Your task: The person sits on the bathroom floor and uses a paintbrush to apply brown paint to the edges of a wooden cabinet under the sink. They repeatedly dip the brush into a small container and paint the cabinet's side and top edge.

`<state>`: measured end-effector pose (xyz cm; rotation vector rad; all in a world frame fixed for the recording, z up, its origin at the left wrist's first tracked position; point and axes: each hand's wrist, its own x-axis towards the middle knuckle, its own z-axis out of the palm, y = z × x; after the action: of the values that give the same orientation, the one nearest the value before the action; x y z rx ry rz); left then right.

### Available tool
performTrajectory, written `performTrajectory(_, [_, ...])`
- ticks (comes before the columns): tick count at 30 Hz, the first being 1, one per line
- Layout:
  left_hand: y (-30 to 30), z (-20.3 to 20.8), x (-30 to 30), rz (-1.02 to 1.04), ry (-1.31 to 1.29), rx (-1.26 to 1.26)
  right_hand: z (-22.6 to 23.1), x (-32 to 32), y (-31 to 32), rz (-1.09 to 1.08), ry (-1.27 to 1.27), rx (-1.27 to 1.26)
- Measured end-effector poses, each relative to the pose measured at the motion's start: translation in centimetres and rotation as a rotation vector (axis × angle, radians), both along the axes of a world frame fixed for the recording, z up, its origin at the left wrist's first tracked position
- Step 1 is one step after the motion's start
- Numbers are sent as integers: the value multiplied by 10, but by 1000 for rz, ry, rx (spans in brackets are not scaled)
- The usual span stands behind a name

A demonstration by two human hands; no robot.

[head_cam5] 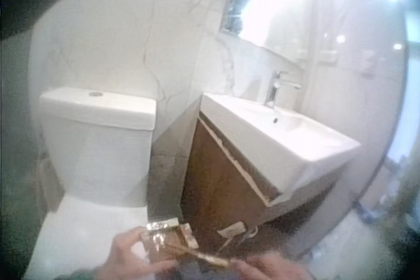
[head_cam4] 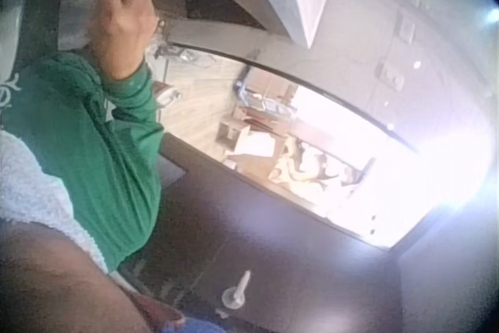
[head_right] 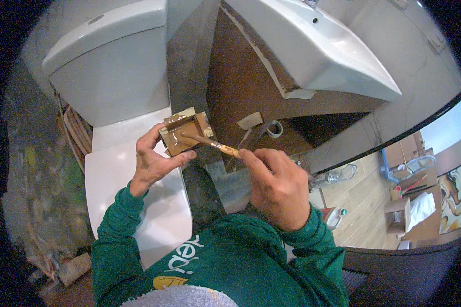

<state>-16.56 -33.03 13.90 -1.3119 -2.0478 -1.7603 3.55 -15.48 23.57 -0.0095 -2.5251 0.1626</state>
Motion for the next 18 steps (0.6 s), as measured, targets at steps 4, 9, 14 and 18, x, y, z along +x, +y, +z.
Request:
performTrajectory(4, [-5, 4, 5, 113, 82, -43, -14, 2, -5, 11, 28, -53])
performTrajectory(9, [-3, 5, 6, 167, 131, -9, -15, 8, -4, 14, 8, -34])
performTrajectory(14, [-1, 3, 5, 174, 165, 15, -13, 15, -5, -5, -2, -28])
performTrajectory(18, [-1, 2, 5, 173, 158, 4, -13, 18, -5, -5, 0, -26])
